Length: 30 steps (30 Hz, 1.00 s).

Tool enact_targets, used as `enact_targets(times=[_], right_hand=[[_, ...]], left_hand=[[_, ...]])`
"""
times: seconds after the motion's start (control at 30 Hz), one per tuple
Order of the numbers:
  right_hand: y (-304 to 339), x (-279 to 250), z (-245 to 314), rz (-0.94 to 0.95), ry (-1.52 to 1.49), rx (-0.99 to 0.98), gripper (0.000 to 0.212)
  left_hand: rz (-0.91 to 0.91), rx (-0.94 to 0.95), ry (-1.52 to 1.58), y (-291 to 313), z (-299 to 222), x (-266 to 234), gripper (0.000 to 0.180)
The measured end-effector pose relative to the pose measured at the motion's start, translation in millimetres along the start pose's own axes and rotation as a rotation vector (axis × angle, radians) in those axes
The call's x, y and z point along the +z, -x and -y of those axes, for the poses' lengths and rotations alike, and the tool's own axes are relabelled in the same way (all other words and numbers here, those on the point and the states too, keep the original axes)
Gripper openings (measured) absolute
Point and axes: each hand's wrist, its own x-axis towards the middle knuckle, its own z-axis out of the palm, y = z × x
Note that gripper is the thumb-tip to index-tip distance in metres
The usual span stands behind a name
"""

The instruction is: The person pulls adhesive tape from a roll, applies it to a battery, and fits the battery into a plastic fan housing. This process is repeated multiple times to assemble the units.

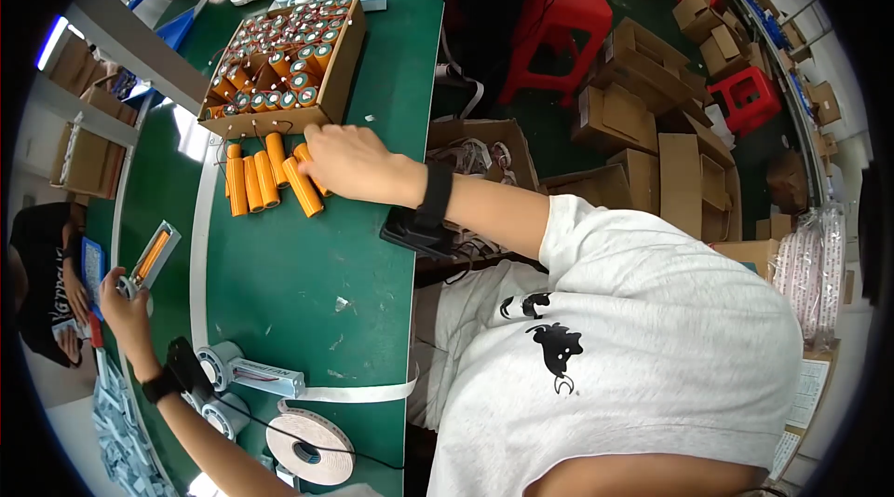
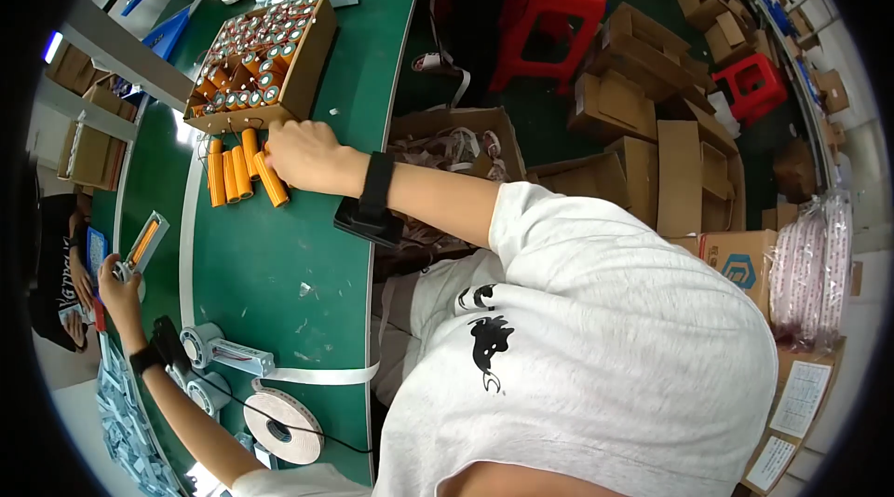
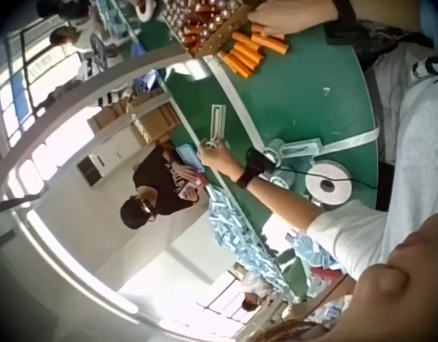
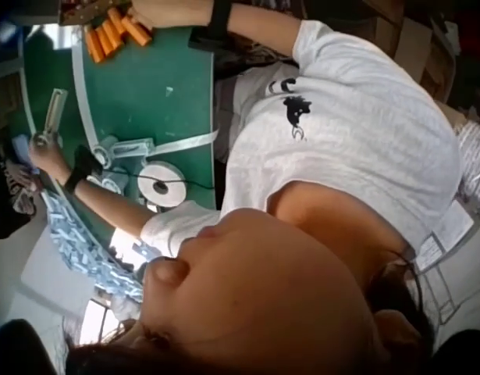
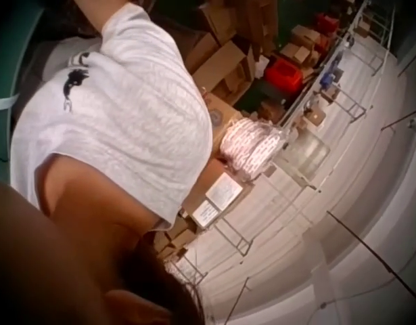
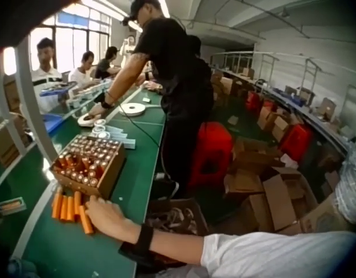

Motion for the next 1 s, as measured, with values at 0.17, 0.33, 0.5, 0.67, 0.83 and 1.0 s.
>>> enact_targets(times=[0.17, 0.33, 0.5, 0.67, 0.83, 1.0], right_hand=[[-20, 8, -2, 0.36, 0.096, 0.049, 0.017], [-11, -2, -4, 0.314, 0.212, -0.019, 0.019], [3, -39, -34, 0.223, -0.27, -0.001, 0.033], [76, -19, 46, 0.579, -0.772, -0.186, 0.042], [128, 28, 105, 0.793, -0.678, -0.201, 0.043], [121, 5, 107, 1.087, -1.084, -0.194, 0.023]], left_hand=[[0.201, -0.37, -0.334, 11, 6, 61, 0.051], [0.36, -0.217, -0.06, 74, -104, -47, 0.07], [0.641, -0.61, -0.266, 245, -196, -62, 0.078], [0.116, -0.473, -0.549, 317, -223, -8, 0.069], [-0.155, -0.547, -0.275, 325, -238, -23, 0.063], [-0.478, -0.566, -0.304, 317, -235, -49, 0.061]])
